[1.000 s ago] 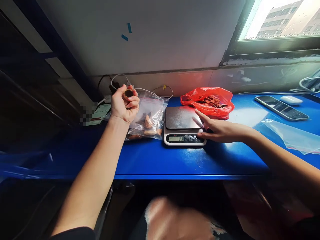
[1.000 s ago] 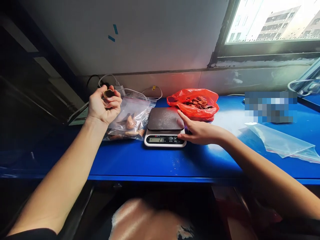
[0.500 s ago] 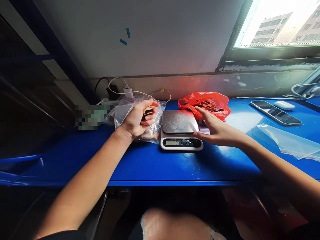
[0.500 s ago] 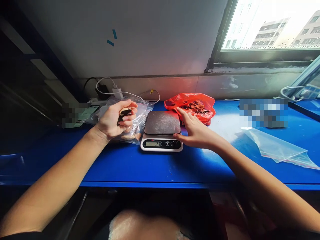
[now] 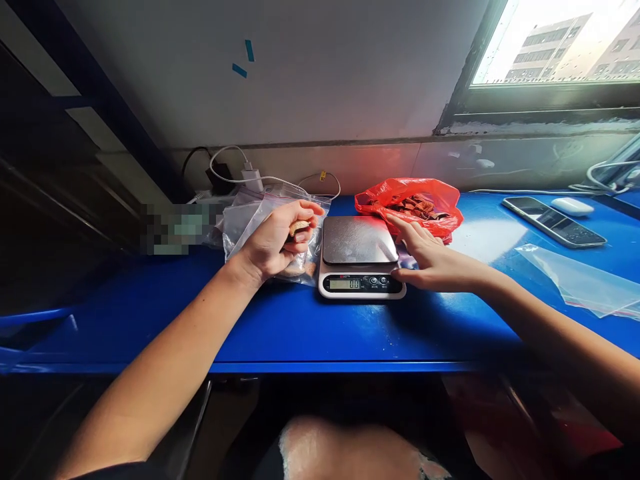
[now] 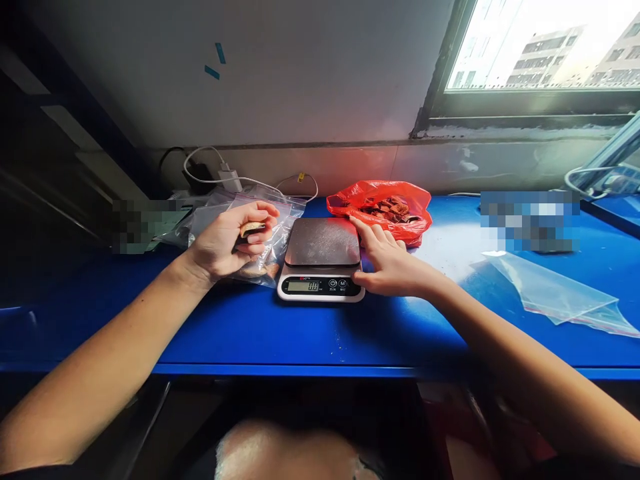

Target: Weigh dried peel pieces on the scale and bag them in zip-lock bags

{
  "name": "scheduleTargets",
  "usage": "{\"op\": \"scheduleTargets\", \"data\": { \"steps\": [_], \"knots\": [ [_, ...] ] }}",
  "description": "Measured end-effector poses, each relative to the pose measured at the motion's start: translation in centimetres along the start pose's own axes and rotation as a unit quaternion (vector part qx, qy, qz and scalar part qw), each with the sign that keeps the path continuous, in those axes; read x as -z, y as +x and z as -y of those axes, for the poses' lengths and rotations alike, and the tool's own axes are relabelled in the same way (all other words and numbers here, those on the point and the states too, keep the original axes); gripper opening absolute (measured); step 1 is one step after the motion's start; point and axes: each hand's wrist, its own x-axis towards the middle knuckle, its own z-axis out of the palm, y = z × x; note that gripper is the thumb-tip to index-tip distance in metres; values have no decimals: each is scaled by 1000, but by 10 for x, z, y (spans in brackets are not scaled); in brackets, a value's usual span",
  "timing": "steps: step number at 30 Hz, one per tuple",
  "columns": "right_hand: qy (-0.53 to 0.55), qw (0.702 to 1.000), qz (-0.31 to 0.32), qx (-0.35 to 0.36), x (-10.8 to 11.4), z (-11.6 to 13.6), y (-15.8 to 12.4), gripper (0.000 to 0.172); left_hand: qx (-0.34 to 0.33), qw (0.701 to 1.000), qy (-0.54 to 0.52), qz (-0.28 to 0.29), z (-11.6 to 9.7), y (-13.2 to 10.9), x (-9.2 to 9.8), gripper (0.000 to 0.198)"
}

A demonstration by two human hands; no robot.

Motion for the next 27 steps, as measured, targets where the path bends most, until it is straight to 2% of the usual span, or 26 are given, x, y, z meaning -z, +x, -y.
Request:
{"op": "scheduleTargets", "data": {
  "steps": [3,5,9,10,14,15,18,21,23,25,27],
  "knots": [
    [46,998,-32,-5,1,1,5,68,-24,997,72,0,6,0,-4,7],
    [51,995,-84,-13,1,3,10,55,-61,984,165,-4,10,4,-10,7],
    [52,989,-135,-12,-2,7,18,42,-158,916,369,-5,13,25,-32,12],
    [50,988,-142,-22,-2,8,18,39,-154,912,381,3,13,32,-37,13],
    [45,981,-177,-70,0,13,19,35,-53,947,310,62,12,46,-49,13],
    [46,979,-184,-71,0,14,21,36,-49,949,305,64,11,45,-48,13],
    [31,982,-184,-36,-5,11,34,34,-86,937,336,39,10,40,-39,20],
    [8,989,-143,22,-13,6,51,23,-133,914,384,13,9,33,-31,21],
    [5,990,-132,47,-16,4,57,24,-157,895,418,-5,9,30,-28,17],
    [6,986,-155,59,-16,4,57,31,-175,879,442,-33,8,28,-29,15],
    [6,982,-179,61,-12,4,52,33,-175,880,438,-59,7,27,-30,18]
  ]
}}
